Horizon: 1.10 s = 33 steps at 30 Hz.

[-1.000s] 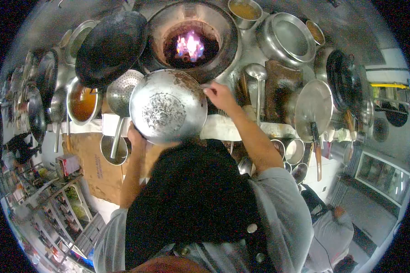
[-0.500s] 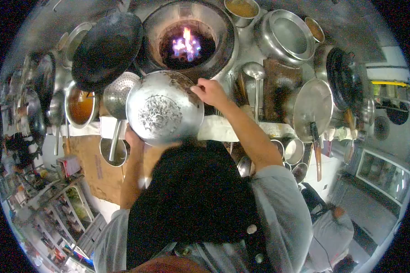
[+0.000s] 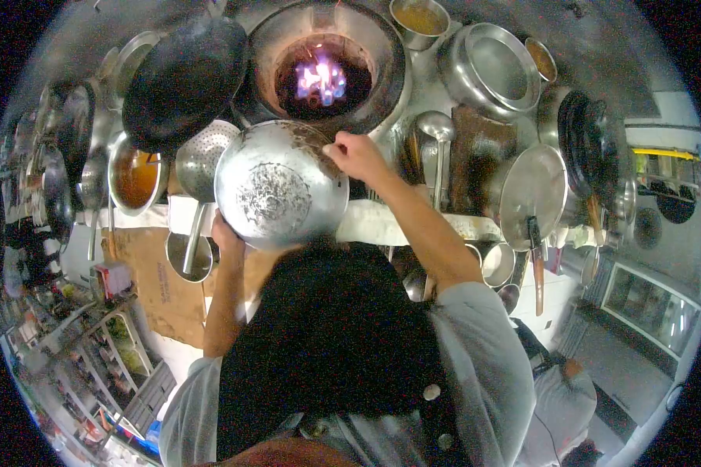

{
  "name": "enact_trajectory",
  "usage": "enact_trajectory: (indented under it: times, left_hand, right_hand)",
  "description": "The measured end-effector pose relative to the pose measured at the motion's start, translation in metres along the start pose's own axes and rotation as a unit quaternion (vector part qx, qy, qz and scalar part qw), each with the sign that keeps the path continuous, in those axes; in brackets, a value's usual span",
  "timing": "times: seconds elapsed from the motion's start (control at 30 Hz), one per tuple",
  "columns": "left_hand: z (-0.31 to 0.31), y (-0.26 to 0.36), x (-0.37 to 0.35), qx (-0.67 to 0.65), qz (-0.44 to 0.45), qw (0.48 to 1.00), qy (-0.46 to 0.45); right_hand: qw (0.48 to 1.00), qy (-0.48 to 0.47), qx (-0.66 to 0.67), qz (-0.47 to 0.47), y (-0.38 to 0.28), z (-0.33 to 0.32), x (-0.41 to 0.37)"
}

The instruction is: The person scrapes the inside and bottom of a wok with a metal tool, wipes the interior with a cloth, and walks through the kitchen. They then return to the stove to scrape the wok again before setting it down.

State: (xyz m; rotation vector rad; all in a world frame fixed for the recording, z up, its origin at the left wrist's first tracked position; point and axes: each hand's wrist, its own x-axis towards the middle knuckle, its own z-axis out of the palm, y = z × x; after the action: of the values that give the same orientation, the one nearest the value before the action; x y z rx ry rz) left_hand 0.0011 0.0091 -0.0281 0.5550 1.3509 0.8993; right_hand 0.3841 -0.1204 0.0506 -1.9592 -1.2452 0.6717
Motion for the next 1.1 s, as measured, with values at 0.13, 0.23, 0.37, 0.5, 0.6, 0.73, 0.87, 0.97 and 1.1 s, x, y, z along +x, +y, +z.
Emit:
enact_trajectory:
  times: [0.13,0.23,0.37,0.5,0.6,0.73,0.87,0.97,1.1]
  left_hand:
    - [-0.003,0.006,0.0,-0.049,-0.018,0.998,-0.033]
    - [-0.006,0.002,0.004,-0.064,-0.02,0.996,-0.056]
    - [-0.006,0.003,0.01,-0.067,-0.032,0.997,-0.036]
    - [-0.009,0.001,0.009,-0.096,-0.028,0.994,-0.05]
    - [-0.008,-0.004,0.006,-0.095,-0.03,0.993,-0.063]
    - [-0.007,0.001,0.003,-0.104,-0.031,0.994,-0.032]
    - [-0.007,-0.001,0.007,-0.087,-0.036,0.995,-0.024]
    - [-0.009,0.0,0.01,-0.08,-0.028,0.996,-0.021]
    - [-0.011,-0.004,0.008,-0.103,-0.025,0.992,-0.072]
  right_hand:
    - [1.0,0.027,-0.01,-0.006,0.034,0.0,-0.008]
    - [0.999,0.021,-0.042,-0.003,0.016,-0.001,0.0]
    - [1.0,0.007,0.001,0.011,0.004,0.003,0.007]
    - [0.997,0.017,-0.07,0.035,0.042,-0.004,0.003]
    - [0.999,0.006,-0.027,-0.03,-0.03,-0.002,0.018]
    - [0.997,0.0,-0.077,0.03,0.019,-0.008,0.009]
    - [0.998,0.01,-0.045,-0.035,-0.015,-0.002,0.019]
    - [0.997,0.014,-0.07,-0.004,0.014,-0.006,0.016]
    - [0.998,0.003,-0.057,-0.002,0.009,0.0,0.016]
